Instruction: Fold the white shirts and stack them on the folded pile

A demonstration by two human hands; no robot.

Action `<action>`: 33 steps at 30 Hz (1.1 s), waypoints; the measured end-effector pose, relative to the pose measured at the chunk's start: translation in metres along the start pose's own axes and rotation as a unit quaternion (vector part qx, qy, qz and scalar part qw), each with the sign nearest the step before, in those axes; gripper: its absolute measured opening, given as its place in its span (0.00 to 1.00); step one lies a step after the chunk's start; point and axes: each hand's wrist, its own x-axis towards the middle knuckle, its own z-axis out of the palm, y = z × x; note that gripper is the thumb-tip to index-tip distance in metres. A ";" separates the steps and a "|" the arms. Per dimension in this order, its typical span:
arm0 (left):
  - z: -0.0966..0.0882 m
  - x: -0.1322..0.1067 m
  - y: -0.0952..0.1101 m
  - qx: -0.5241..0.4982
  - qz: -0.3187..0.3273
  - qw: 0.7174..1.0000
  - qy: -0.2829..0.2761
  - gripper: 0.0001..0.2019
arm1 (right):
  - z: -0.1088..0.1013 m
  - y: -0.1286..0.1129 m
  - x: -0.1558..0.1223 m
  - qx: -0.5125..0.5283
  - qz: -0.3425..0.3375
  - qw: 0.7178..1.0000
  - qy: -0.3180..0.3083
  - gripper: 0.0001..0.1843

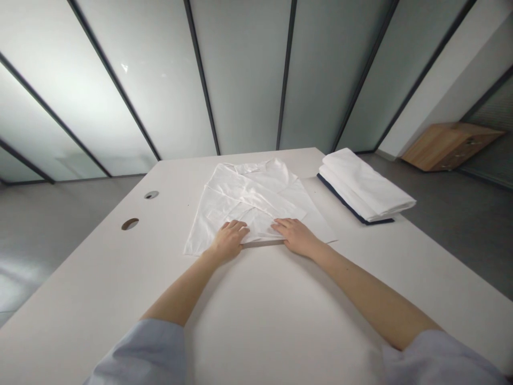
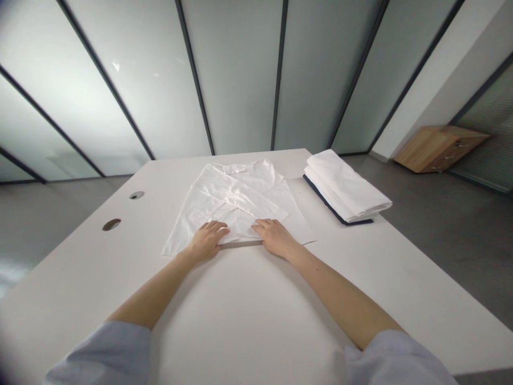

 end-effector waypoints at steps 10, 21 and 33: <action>-0.013 -0.027 -0.060 0.034 -0.116 0.989 -0.088 0.29 | 0.005 0.072 -0.025 0.001 0.078 0.997 -0.028 0.34; -0.027 -0.070 -0.098 -0.049 -0.222 0.972 -0.061 0.26 | -0.001 0.095 -0.056 0.077 0.157 0.984 0.019 0.31; -0.125 -0.094 -0.105 -0.380 -0.157 0.898 -0.155 0.16 | -0.113 0.067 -0.091 0.258 0.245 0.933 -0.046 0.18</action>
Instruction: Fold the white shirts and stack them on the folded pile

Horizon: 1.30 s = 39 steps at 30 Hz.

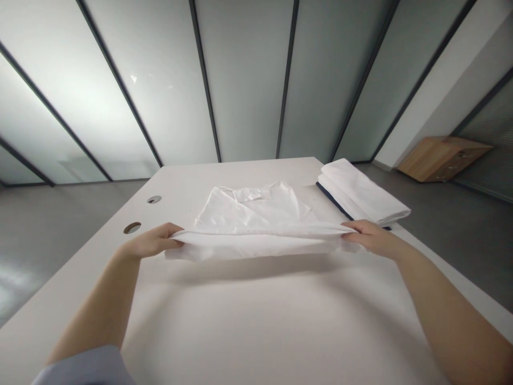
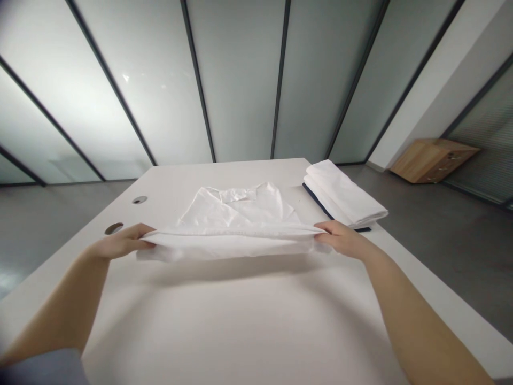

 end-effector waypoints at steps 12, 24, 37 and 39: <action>-0.057 0.068 0.018 0.065 -0.070 0.978 0.185 0.23 | -0.054 -0.047 0.110 -0.054 -0.026 0.992 0.106 0.15; 0.073 0.152 0.008 0.322 -0.152 0.913 0.198 0.35 | 0.106 -0.045 0.160 -0.276 -0.043 0.955 0.098 0.27; 0.099 0.164 -0.021 0.314 -0.152 0.911 0.219 0.38 | 0.132 -0.019 0.145 -0.253 0.005 0.963 0.088 0.32; 0.099 0.162 -0.022 0.315 -0.144 0.910 0.227 0.36 | 0.132 -0.017 0.145 -0.248 -0.004 0.964 0.093 0.31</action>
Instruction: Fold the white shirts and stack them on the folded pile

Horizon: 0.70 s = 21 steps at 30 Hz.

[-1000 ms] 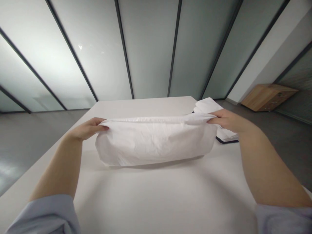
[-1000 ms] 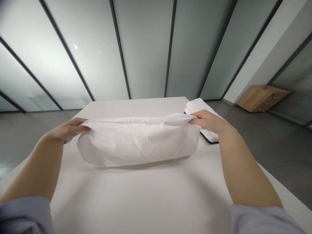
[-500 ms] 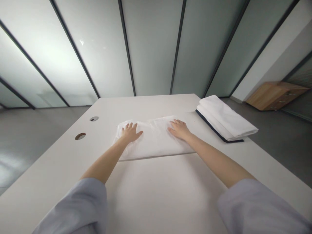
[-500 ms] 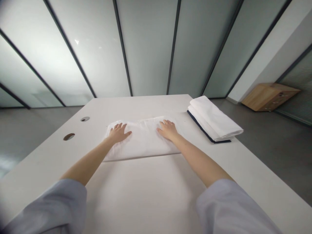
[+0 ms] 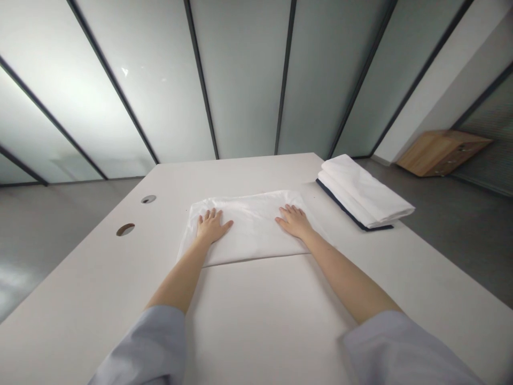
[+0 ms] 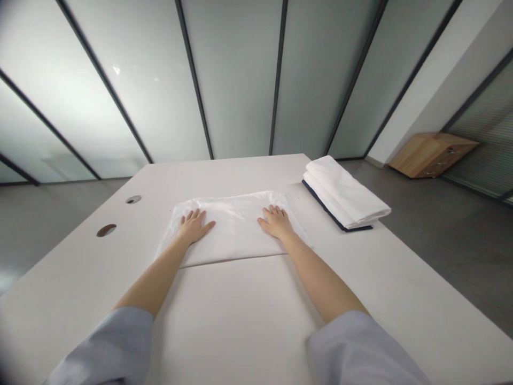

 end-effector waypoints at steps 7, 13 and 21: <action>-0.017 -0.013 0.020 0.006 0.075 0.997 0.018 0.21 | 0.000 0.001 -0.002 0.004 -0.004 1.000 0.011 0.29; -0.029 -0.039 0.067 -0.012 0.070 0.995 -0.076 0.33 | -0.005 -0.004 -0.004 -0.004 -0.013 1.000 0.014 0.26; 0.009 -0.031 0.085 0.006 0.033 0.998 -0.047 0.42 | -0.021 -0.027 -0.007 0.031 -0.088 0.995 0.029 0.23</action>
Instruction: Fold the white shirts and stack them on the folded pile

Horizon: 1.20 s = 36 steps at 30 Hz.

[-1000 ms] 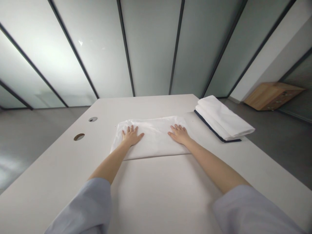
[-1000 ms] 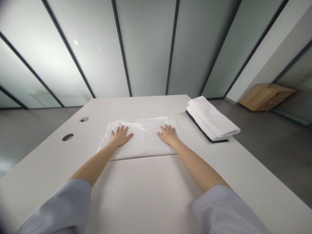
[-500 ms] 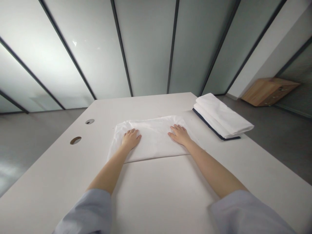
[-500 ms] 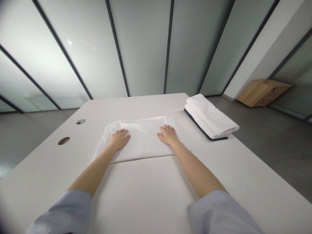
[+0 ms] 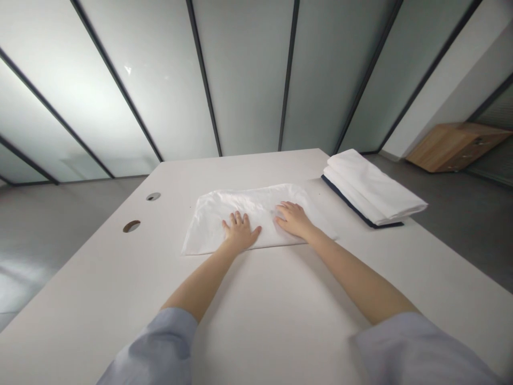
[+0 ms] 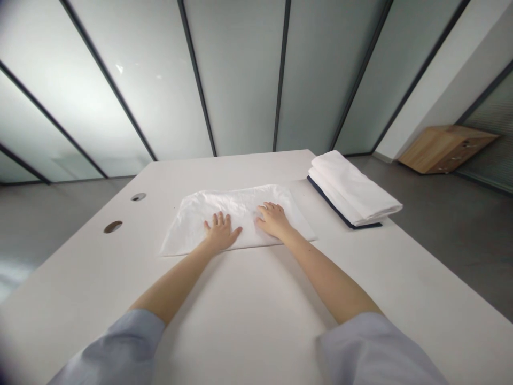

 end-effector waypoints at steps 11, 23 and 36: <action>-0.003 0.011 -0.029 -0.010 0.023 1.000 0.011 0.36 | 0.023 -0.035 -0.017 0.013 0.062 0.994 -0.094 0.35; -0.010 -0.009 -0.110 0.051 -0.049 0.997 0.017 0.36 | 0.010 0.054 -0.048 -0.050 0.168 0.981 -0.081 0.36; -0.032 -0.050 -0.106 0.071 0.044 0.996 0.035 0.25 | -0.029 0.032 -0.082 -0.089 0.066 0.989 -0.100 0.25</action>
